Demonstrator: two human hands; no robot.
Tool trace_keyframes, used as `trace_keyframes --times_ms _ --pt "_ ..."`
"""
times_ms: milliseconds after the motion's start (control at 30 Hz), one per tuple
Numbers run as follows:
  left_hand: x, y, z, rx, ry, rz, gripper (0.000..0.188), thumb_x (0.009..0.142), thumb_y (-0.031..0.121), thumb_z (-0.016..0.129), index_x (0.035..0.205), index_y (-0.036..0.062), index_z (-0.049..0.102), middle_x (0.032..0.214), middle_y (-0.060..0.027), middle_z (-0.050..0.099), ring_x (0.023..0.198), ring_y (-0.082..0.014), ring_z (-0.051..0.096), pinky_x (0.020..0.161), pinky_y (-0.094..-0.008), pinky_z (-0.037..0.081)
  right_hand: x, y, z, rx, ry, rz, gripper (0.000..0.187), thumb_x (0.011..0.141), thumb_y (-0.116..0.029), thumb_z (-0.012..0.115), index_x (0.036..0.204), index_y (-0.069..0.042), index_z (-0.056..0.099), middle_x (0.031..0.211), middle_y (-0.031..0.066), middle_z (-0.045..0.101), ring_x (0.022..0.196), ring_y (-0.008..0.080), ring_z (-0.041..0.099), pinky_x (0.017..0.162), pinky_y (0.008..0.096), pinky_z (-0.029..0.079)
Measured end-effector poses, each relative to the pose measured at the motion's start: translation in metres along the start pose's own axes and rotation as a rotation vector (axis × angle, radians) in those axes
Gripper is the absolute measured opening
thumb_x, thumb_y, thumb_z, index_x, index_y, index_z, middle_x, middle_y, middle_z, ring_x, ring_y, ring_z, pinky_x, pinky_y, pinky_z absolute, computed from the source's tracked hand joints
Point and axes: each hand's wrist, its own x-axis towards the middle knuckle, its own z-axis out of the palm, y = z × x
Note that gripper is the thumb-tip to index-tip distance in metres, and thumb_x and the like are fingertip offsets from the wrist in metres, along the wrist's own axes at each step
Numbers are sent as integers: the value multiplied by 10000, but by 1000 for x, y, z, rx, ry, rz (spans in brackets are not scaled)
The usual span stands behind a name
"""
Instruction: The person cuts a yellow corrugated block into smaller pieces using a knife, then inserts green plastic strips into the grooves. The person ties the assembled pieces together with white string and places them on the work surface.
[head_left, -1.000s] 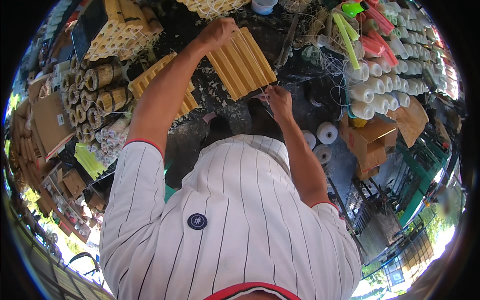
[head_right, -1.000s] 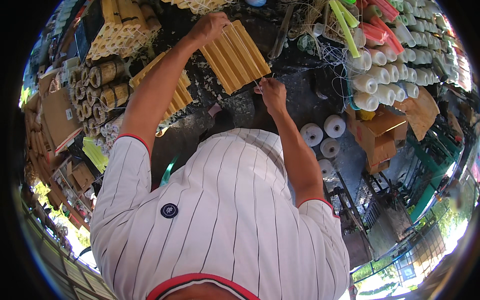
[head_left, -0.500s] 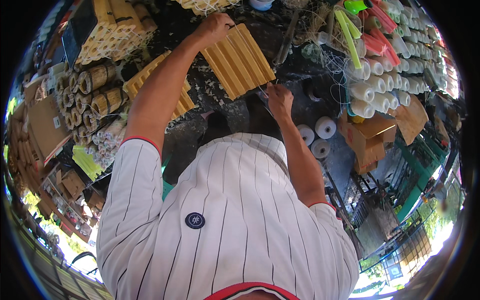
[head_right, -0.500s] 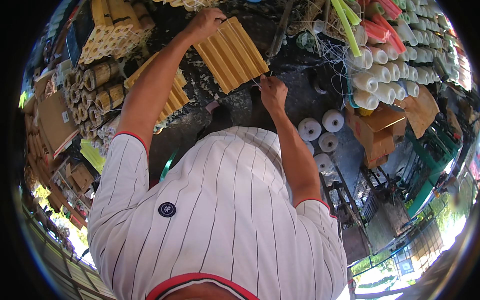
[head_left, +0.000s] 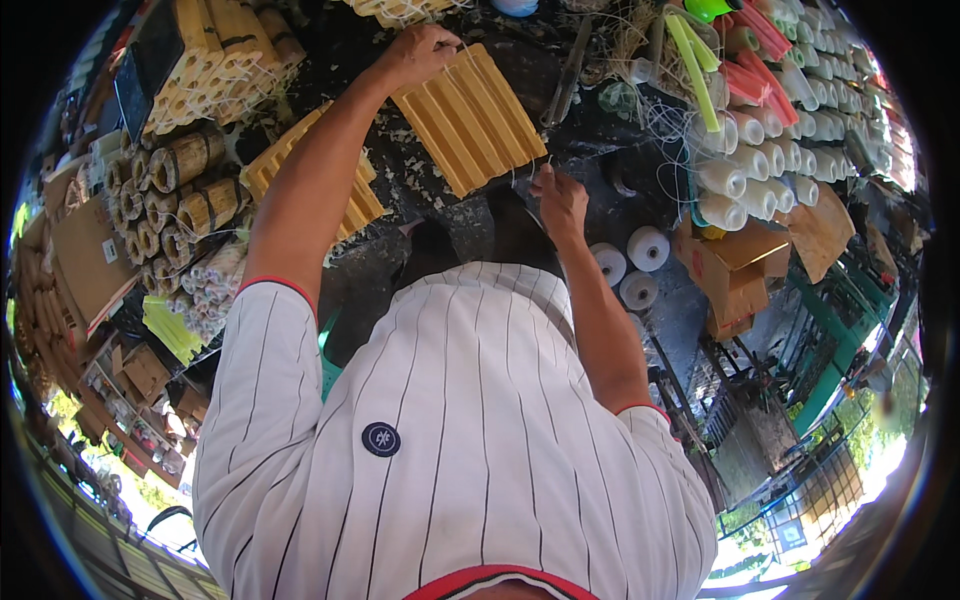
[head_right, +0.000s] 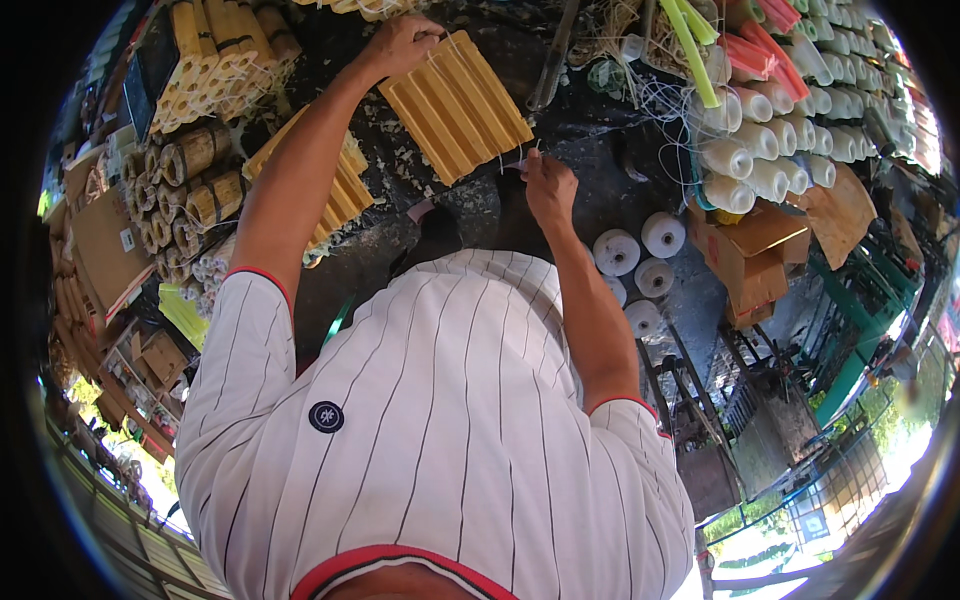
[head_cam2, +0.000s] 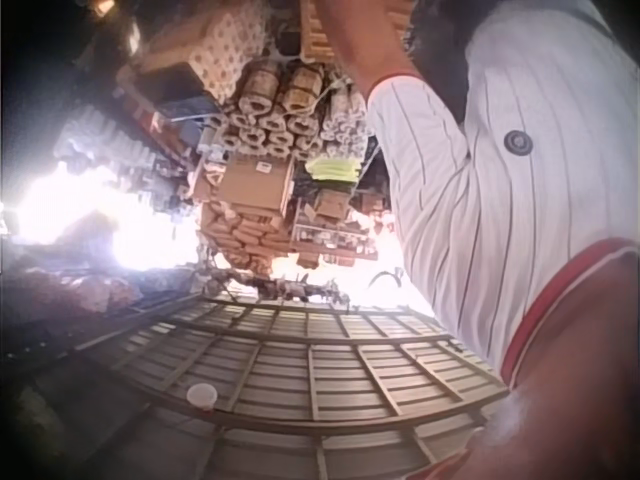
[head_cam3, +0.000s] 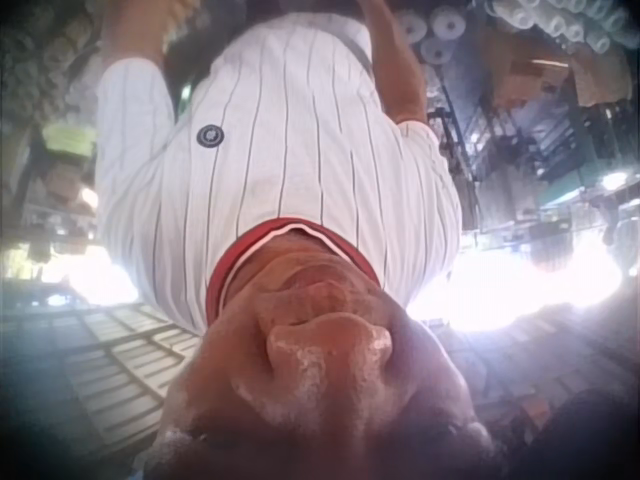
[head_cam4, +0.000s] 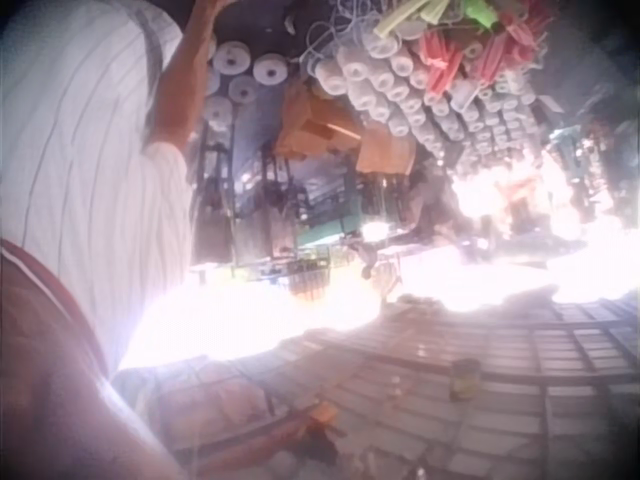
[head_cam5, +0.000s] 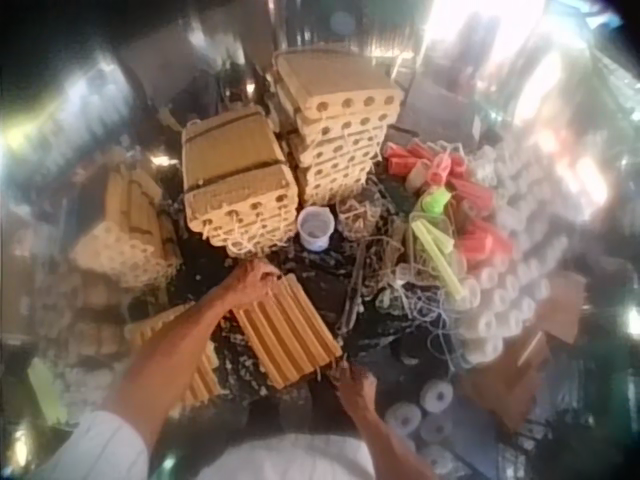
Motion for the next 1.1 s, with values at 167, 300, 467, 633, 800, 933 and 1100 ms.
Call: trace_keyframes --times_ms 167,300,467,633,800,933,1100 --pt "-13 1 -7 -65 31 2 355 1007 286 727 1255 33 712 1113 -161 772 1021 -274 757 890 -416 608 -25 2 -11 -335 184 -238 286 992 -297 689 971 -19 751 901 126 754 872 339 718 833 485 514" --pt "-23 -6 -6 -218 47 -23 392 951 274 802 1242 30 703 1075 -134 773 1006 -245 754 882 -386 604 -36 -21 6 -461 223 -563 154 893 -230 788 956 -94 755 974 81 738 971 301 675 912 487 435" --pt "-26 -13 2 -198 95 -67 395 951 261 820 1244 27 697 1034 -92 769 963 -185 737 876 -370 604 -20 -24 26 -534 203 -639 141 858 -209 817 926 -113 738 872 54 692 884 286 663 851 485 415" --pt "-28 -18 10 -227 153 -89 383 952 264 816 1226 22 701 1028 -85 773 940 -172 737 852 -361 600 -15 -22 25 -512 191 -613 108 859 -177 808 906 -117 731 879 51 716 908 298 683 839 479 426" --pt "-24 -15 10 -252 156 -133 388 949 294 820 1199 18 708 972 -77 779 914 -170 746 820 -354 596 -11 -18 26 -456 218 -631 105 861 -167 806 898 -123 719 847 56 697 855 305 675 815 493 414" --pt "-22 -17 10 -199 152 -135 417 943 329 827 1202 23 712 960 -79 778 934 -175 753 809 -359 595 -10 -21 24 -466 179 -580 91 869 -172 799 901 -109 742 884 59 729 902 302 694 842 477 437" --pt "-28 -18 17 -256 209 -161 451 935 361 832 1237 46 717 992 -99 776 942 -223 758 824 -388 604 -11 -25 22 -485 131 -559 141 863 -230 812 906 -105 763 892 68 737 925 304 700 855 476 441"
